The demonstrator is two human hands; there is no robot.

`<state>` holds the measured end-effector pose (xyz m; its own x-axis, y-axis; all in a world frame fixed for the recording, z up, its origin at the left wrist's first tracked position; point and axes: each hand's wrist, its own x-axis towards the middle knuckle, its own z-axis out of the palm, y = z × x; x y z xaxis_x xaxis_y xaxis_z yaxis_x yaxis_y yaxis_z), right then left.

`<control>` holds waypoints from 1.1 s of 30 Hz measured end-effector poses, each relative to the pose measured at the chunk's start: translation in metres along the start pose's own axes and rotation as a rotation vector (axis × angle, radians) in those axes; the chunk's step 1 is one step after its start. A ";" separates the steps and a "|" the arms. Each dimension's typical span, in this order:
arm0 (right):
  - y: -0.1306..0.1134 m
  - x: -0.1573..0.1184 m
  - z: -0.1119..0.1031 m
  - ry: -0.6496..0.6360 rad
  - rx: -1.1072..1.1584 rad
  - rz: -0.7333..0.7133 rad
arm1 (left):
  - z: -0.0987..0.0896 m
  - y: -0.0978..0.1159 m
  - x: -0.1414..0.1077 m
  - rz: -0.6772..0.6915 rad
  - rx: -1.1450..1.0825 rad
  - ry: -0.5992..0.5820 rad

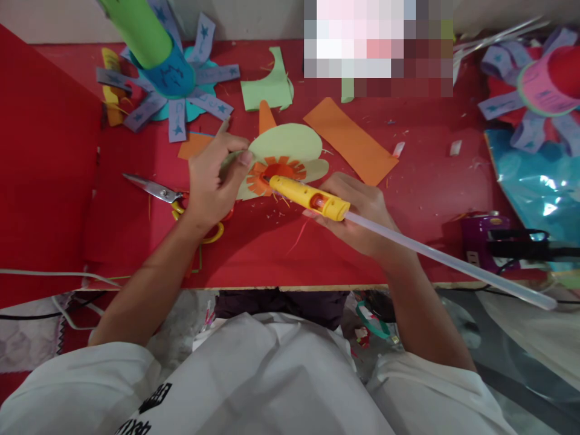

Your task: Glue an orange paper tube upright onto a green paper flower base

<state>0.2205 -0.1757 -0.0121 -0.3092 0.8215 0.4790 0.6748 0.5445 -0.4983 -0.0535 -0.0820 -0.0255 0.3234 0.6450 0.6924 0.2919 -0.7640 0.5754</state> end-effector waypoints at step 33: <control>-0.003 -0.002 0.004 0.009 0.084 -0.028 | 0.002 -0.009 0.001 0.116 -0.026 0.007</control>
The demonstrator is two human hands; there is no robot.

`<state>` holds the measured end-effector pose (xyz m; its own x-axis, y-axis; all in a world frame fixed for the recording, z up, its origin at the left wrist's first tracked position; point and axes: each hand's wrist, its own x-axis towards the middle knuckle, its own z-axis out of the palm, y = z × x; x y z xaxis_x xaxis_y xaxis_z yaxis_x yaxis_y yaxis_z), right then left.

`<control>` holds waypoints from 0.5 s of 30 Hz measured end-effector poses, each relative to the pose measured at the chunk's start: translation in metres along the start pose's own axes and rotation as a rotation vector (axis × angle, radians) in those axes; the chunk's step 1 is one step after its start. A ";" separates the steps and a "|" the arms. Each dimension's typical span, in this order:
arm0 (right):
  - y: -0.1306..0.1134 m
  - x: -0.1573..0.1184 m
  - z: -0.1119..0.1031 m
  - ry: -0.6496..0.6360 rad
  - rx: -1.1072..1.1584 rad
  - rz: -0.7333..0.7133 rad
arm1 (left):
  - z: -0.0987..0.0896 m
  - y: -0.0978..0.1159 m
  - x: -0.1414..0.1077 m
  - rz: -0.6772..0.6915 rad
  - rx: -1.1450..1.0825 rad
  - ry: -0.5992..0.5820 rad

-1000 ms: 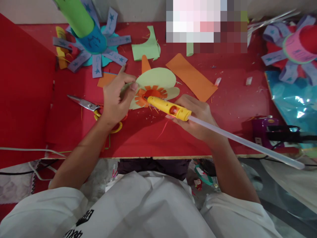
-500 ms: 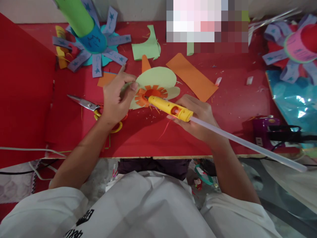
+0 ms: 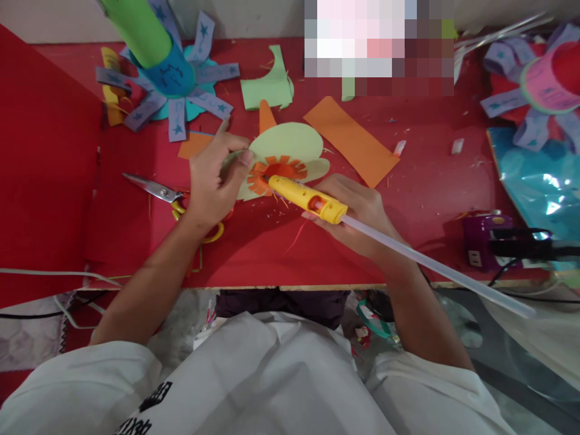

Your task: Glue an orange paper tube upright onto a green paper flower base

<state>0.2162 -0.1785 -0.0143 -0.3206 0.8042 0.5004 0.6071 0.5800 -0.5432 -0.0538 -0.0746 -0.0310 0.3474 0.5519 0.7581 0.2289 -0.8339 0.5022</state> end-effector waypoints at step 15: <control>-0.003 0.003 0.002 0.032 -0.005 0.020 | 0.000 0.001 -0.004 -0.090 0.019 -0.042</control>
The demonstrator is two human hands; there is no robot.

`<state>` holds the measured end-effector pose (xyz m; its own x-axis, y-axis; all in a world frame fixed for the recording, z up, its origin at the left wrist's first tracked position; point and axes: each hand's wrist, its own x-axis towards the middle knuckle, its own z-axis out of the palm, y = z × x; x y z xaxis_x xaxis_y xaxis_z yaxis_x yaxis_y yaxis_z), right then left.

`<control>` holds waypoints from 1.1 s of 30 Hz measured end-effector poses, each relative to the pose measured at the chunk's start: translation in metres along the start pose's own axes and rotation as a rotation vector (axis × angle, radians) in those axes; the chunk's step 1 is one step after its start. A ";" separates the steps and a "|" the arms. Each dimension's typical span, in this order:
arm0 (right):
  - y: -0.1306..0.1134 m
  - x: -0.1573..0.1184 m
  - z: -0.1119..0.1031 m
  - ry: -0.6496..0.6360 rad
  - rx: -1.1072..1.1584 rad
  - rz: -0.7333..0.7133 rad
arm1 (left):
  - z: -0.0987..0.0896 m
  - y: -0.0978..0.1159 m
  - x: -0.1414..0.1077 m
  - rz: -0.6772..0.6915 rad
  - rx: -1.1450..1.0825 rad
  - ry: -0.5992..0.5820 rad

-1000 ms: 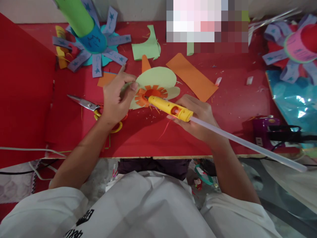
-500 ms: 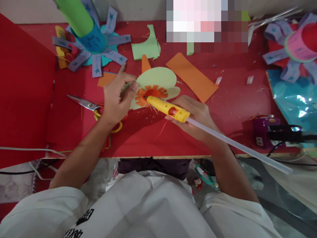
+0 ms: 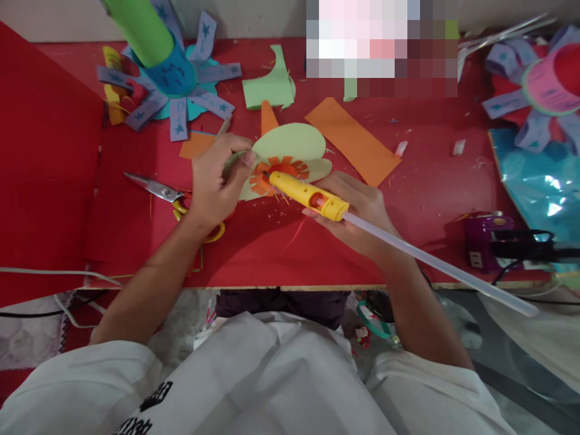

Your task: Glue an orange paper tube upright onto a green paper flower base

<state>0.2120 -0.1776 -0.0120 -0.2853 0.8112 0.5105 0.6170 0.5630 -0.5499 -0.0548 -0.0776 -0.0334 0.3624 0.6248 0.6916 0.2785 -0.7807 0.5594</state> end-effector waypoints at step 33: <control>-0.001 0.004 0.003 0.023 -0.005 -0.035 | 0.002 0.001 0.001 -0.027 -0.034 0.013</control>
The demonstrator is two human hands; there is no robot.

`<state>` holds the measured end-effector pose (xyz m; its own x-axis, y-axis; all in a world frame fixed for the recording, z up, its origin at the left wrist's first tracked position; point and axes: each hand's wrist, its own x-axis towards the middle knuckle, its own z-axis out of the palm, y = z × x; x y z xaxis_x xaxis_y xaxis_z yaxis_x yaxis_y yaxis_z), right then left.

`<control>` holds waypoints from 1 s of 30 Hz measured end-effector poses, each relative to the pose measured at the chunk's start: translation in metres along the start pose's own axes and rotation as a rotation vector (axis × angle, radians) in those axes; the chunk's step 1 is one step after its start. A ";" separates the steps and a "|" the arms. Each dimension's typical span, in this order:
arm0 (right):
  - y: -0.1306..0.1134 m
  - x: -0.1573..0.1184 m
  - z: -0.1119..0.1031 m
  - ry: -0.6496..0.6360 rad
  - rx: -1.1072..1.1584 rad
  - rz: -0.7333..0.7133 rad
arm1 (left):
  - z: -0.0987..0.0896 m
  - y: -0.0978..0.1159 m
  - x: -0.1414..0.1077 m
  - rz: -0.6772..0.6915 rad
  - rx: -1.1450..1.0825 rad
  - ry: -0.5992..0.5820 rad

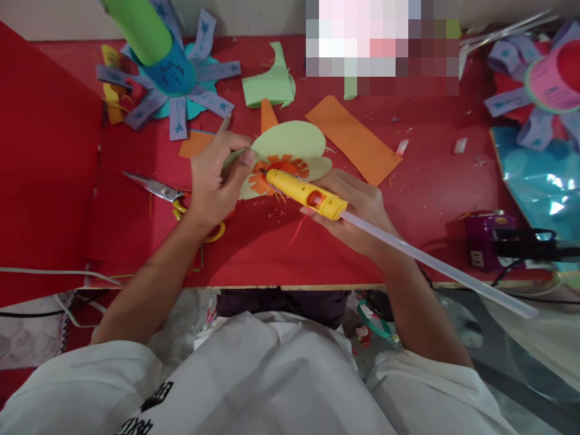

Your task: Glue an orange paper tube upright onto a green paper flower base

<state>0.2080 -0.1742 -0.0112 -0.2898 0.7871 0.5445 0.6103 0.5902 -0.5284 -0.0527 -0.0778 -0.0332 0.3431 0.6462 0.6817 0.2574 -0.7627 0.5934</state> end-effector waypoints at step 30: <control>-0.003 0.003 -0.002 0.022 -0.042 0.065 | 0.001 -0.001 -0.001 0.032 0.038 0.008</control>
<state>0.2070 -0.1744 -0.0068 -0.2330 0.8190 0.5243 0.6579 0.5298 -0.5352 -0.0523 -0.0777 -0.0345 0.3446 0.6212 0.7038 0.2805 -0.7836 0.5543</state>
